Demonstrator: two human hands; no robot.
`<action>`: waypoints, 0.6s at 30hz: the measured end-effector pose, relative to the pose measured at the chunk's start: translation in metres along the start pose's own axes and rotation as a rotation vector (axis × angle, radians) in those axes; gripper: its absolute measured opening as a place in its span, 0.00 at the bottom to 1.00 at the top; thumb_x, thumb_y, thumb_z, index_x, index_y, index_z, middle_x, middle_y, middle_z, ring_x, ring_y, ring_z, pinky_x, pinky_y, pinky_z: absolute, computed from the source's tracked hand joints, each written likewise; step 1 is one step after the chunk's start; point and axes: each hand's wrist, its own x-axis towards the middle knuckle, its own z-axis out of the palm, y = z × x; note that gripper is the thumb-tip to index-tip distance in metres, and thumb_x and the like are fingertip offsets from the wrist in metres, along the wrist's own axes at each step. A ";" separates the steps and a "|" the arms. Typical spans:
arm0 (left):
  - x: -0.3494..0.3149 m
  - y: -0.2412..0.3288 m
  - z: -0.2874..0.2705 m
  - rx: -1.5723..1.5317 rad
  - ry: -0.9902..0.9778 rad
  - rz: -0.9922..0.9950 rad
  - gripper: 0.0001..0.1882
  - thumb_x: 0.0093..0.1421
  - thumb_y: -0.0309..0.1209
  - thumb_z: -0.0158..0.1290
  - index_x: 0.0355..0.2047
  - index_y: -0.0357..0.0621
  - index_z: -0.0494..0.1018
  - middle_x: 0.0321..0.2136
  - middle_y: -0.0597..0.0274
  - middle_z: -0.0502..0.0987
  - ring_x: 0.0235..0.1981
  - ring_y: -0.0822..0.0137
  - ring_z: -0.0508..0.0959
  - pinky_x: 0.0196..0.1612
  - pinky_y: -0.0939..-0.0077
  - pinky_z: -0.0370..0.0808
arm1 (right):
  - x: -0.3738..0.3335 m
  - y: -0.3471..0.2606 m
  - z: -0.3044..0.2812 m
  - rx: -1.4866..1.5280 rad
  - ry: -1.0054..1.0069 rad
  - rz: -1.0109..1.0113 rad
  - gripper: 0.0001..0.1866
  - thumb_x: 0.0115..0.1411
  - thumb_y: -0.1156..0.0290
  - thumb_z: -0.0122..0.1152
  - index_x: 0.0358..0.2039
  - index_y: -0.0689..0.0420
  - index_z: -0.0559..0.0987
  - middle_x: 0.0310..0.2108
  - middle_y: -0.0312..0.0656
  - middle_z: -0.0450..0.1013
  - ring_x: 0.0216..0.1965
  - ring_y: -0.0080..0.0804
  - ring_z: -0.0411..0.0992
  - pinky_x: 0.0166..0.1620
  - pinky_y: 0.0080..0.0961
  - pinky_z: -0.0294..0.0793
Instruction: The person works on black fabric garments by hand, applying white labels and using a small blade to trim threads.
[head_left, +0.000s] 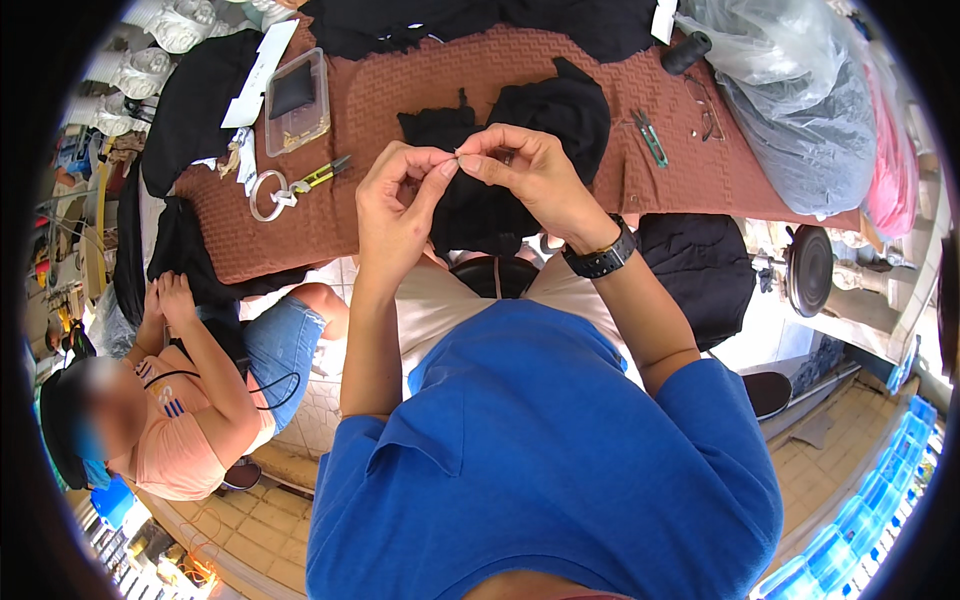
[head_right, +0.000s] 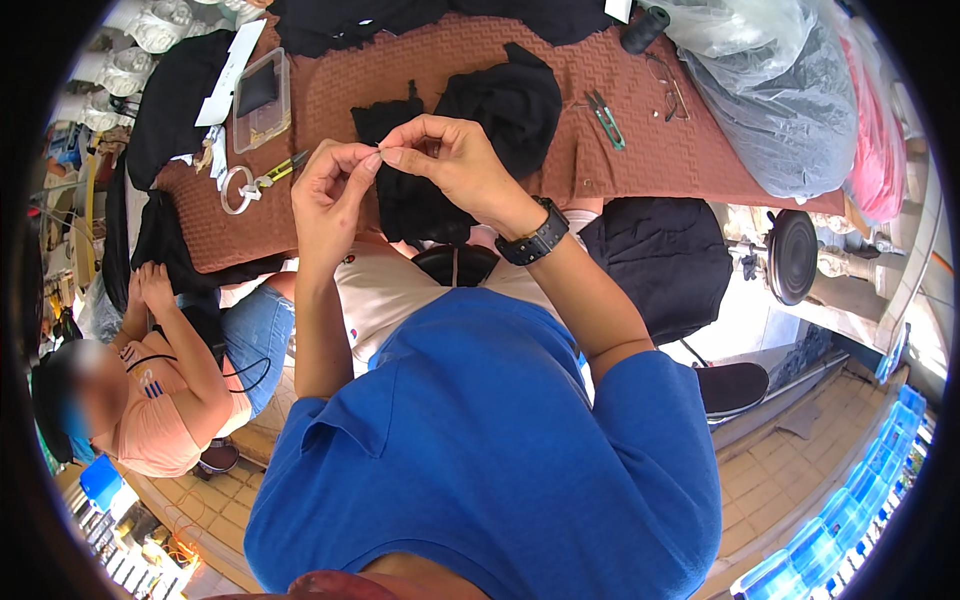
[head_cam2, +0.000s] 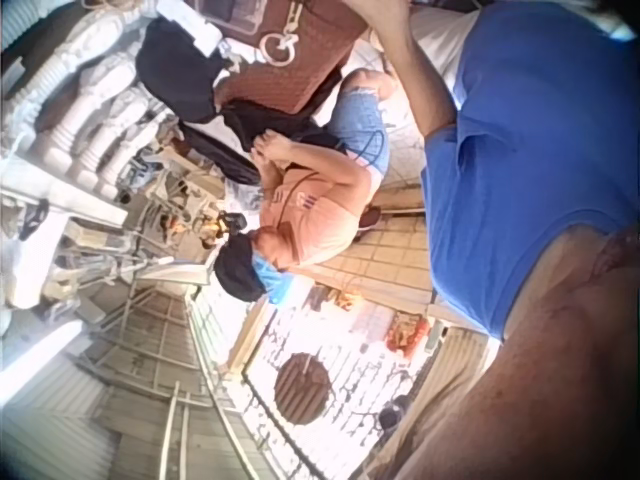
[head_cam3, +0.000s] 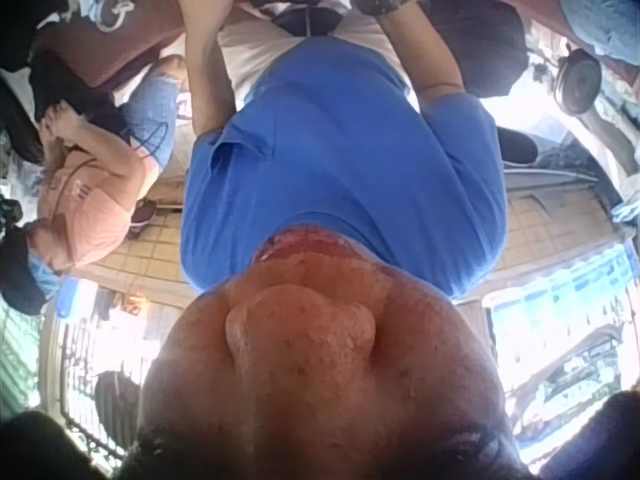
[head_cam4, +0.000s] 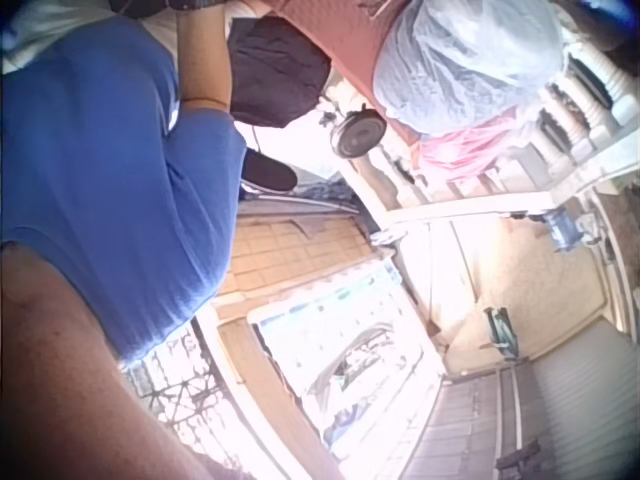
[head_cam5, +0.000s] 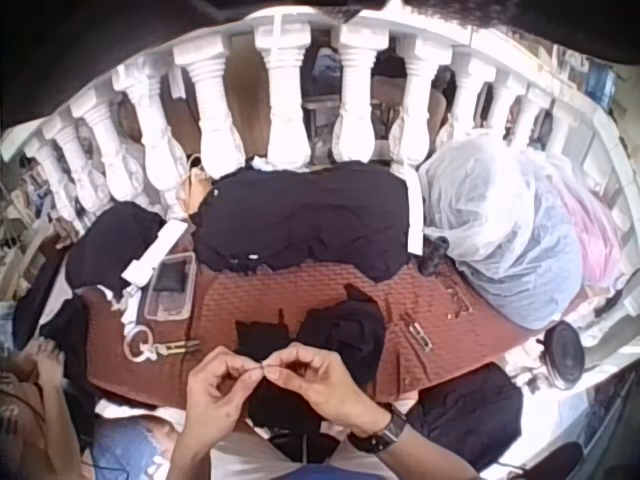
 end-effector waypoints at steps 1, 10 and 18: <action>0.000 0.000 0.000 -0.009 0.004 0.003 0.02 0.64 0.20 0.61 0.37 0.35 0.80 0.31 0.69 0.73 0.31 0.80 0.72 0.36 0.86 0.69 | 0.000 0.000 -0.001 0.000 -0.001 0.000 0.09 0.65 0.71 0.69 0.43 0.61 0.84 0.38 0.33 0.79 0.41 0.18 0.74 0.49 0.19 0.74; 0.005 0.018 -0.003 0.345 -0.061 0.107 0.03 0.62 0.22 0.61 0.35 0.35 0.78 0.29 0.60 0.75 0.29 0.69 0.76 0.36 0.75 0.73 | 0.001 0.009 -0.010 -0.318 0.073 -0.050 0.07 0.63 0.75 0.69 0.40 0.62 0.85 0.35 0.33 0.77 0.39 0.18 0.74 0.45 0.19 0.73; 0.008 0.001 -0.004 0.341 -0.114 0.066 0.03 0.63 0.22 0.59 0.34 0.34 0.77 0.29 0.60 0.74 0.28 0.69 0.74 0.34 0.75 0.72 | -0.009 0.002 -0.005 -0.484 0.080 -0.164 0.04 0.59 0.76 0.70 0.34 0.60 0.85 0.30 0.34 0.74 0.29 0.20 0.70 0.34 0.21 0.69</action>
